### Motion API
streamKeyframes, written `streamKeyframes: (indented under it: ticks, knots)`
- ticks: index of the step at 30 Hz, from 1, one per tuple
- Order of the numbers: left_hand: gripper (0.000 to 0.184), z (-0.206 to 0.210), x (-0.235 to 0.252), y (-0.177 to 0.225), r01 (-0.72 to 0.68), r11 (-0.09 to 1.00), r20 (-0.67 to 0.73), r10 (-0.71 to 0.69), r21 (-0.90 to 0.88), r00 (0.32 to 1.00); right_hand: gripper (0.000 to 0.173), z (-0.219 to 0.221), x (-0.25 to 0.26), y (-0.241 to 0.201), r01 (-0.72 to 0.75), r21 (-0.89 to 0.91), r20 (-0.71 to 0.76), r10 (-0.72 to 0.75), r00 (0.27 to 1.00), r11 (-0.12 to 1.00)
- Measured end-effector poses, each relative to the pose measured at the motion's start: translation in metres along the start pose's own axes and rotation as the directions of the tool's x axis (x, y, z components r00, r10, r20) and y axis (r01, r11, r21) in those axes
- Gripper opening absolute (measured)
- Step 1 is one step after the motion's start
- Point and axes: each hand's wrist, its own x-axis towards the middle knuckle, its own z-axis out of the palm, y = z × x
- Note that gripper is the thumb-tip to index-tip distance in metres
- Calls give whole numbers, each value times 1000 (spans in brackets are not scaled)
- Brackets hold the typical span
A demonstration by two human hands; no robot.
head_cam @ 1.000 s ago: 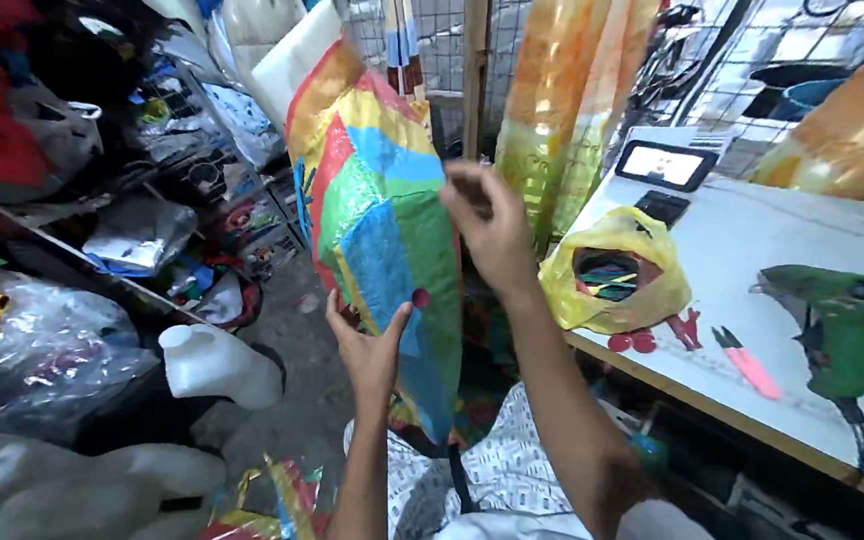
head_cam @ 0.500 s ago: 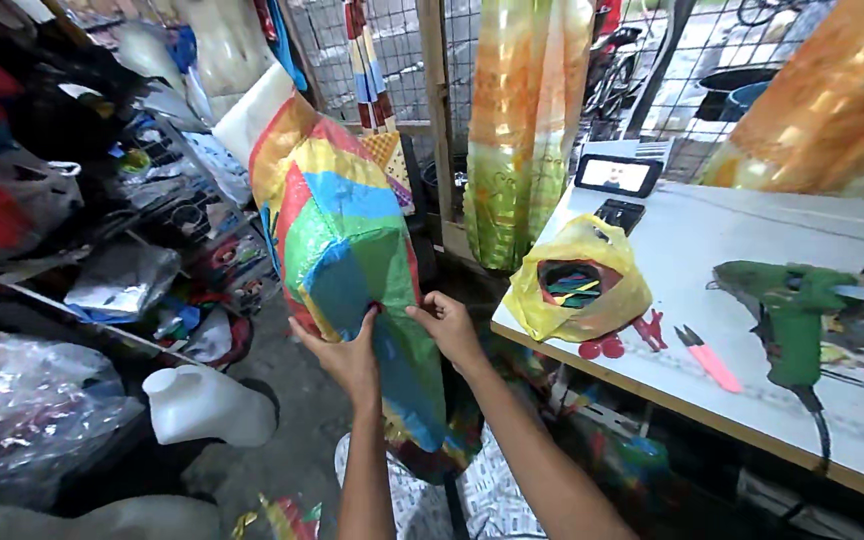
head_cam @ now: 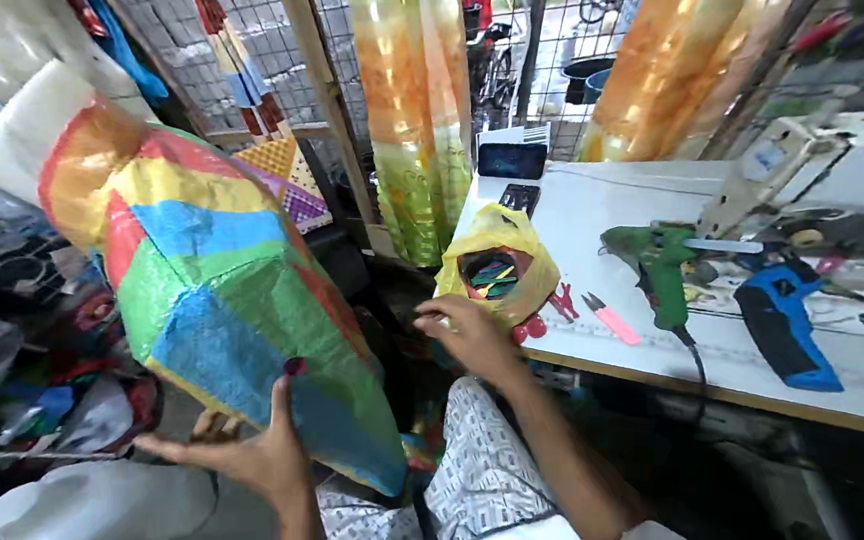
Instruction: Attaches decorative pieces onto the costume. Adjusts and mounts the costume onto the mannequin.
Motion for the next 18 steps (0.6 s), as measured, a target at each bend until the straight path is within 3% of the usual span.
streamKeyframes:
  ticks: [3,5,7,10,13,15,16,17,18]
  knots:
    - [113,-25,-23,-15,-128,991,49,130,-34,990,21,-47,10,35,-96,-335,-55,82,995,937]
    - [106,-35,-48,-20,-114,993,120,114,-4,986,20,-68,27,48,-178,-473,-33,184,982,863]
    - [101,-41,-77,-21,-76,996,200,68,35,977,20,-80,48,55,-194,-576,79,290,954,794]
    - [95,-48,-117,-16,-32,998,325,11,59,946,18,-86,72,63,-105,-649,249,342,906,753]
    - [76,-60,-147,-18,7,995,463,-51,96,885,17,-91,85,66,-73,-681,296,366,882,728]
    - [59,-68,-158,-23,27,991,594,-99,130,798,16,-93,92,71,-69,-691,313,384,868,720]
    - [53,-71,-161,-26,33,986,680,-137,163,720,16,-93,95,72,-73,-701,317,401,860,710]
    - [52,-75,-162,-30,42,975,775,-199,218,600,16,-91,97,74,-78,-713,315,418,852,697]
    - [54,-79,-162,-35,34,956,856,-278,293,435,16,-89,98,76,-81,-732,305,431,849,677]
